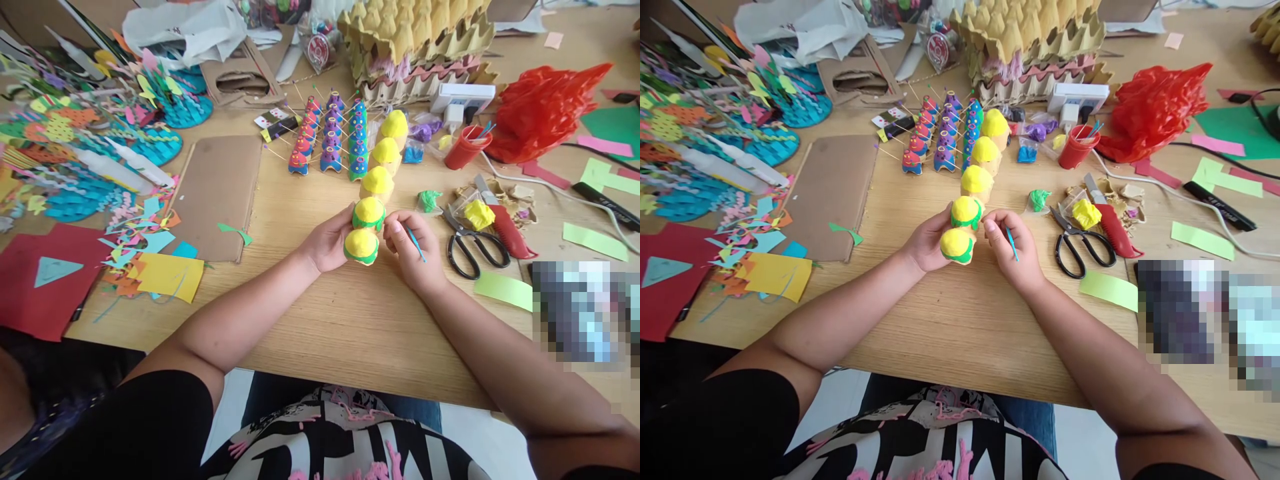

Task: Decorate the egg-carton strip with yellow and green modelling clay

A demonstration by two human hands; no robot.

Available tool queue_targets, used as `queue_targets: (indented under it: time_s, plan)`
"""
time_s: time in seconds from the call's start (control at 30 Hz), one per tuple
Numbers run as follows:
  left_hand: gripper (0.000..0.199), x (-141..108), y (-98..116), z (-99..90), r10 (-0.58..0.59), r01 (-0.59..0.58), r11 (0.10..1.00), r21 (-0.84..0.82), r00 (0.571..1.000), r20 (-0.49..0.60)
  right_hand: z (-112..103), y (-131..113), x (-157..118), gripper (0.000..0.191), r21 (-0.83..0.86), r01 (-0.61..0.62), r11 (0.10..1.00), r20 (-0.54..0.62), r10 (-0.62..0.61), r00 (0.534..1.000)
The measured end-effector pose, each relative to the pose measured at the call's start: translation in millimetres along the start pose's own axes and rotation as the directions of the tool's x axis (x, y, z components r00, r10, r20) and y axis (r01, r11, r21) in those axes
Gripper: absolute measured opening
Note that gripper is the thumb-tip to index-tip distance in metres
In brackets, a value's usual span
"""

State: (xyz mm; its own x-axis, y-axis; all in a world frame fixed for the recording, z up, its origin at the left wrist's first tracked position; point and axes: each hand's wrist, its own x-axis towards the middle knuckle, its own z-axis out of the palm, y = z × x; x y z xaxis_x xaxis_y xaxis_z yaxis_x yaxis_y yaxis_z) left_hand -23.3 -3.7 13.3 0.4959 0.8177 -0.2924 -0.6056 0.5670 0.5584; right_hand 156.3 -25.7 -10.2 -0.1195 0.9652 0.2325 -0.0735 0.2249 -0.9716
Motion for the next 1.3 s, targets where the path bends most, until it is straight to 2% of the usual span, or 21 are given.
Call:
queue_targets:
  time_s: [0.1, 0.17, 0.3, 0.5, 0.63, 0.73, 0.77, 0.87, 0.9, 1.0, 1.07, 1.17, 1.3]
  plan:
    - [0.045, 0, -2, 0.8, -0.007, 0.007, 1.0, -0.002, 0.999, -0.043, 1, 6, -1, 0.047, 0.154, -0.152, 0.976, 0.166, 0.126, 0.978]
    - [0.045, 0, -2, 1.5, -0.032, 0.033, 0.999, 0.011, 0.998, -0.059, 2, 9, -3, 0.045, 0.217, -0.241, 0.946, 0.23, 0.191, 0.954]
    - [0.04, 1, -3, 1.5, -0.027, 0.028, 1.0, 0.008, 0.996, -0.083, 2, 11, -4, 0.043, 0.259, -0.282, 0.924, 0.2, 0.234, 0.951]
    - [0.038, 3, -5, -1.9, -0.034, 0.037, 0.999, 0.035, 0.997, -0.07, -5, 19, -4, 0.038, 0.195, -0.229, 0.954, 0.169, 0.198, 0.966]
    - [0.035, 4, -6, -7.1, -0.034, 0.034, 0.996, 0.077, 0.999, 0.002, -6, 19, -3, 0.039, 0.229, -0.257, 0.939, 0.18, 0.218, 0.959]
    - [0.04, 6, -8, -12.9, -0.034, 0.021, 0.991, 0.129, 0.995, 0.098, -3, 12, 1, 0.046, 0.338, -0.329, 0.882, 0.207, 0.271, 0.94]
    - [0.038, 7, -8, -14.5, -0.041, 0.029, 0.992, 0.123, 0.994, 0.099, -2, 9, 2, 0.05, 0.372, -0.343, 0.862, 0.227, 0.273, 0.935]
    - [0.03, 9, -9, -16.8, -0.002, 0.0, 0.998, 0.067, 1.0, 0.02, 2, 3, 5, 0.063, 0.416, -0.377, 0.827, 0.265, 0.286, 0.921]
    - [0.03, 10, -10, -16.7, 0.019, -0.019, 0.998, 0.057, 1.0, 0.004, 2, 2, 5, 0.061, 0.42, -0.394, 0.818, 0.254, 0.311, 0.916]
    - [0.035, 11, -11, -15.3, -0.003, 0.003, 0.998, 0.069, 1.0, -0.007, 3, 4, 4, 0.053, 0.417, -0.423, 0.805, 0.209, 0.367, 0.906]
    - [0.037, 12, -11, -14.4, 0.012, -0.009, 0.997, 0.074, 1.0, -0.028, 2, 7, 4, 0.052, 0.425, -0.41, 0.807, 0.197, 0.359, 0.912]
    - [0.029, 13, -11, -14.8, 0.03, -0.028, 0.996, 0.081, 0.999, -0.019, 0, 10, 6, 0.062, 0.44, -0.388, 0.81, 0.228, 0.318, 0.92]
    - [0.023, 16, -12, -18.2, 0.009, -0.008, 0.999, 0.035, 1.0, -0.024, -2, 12, 11, 0.068, 0.469, -0.415, 0.779, 0.241, 0.339, 0.909]
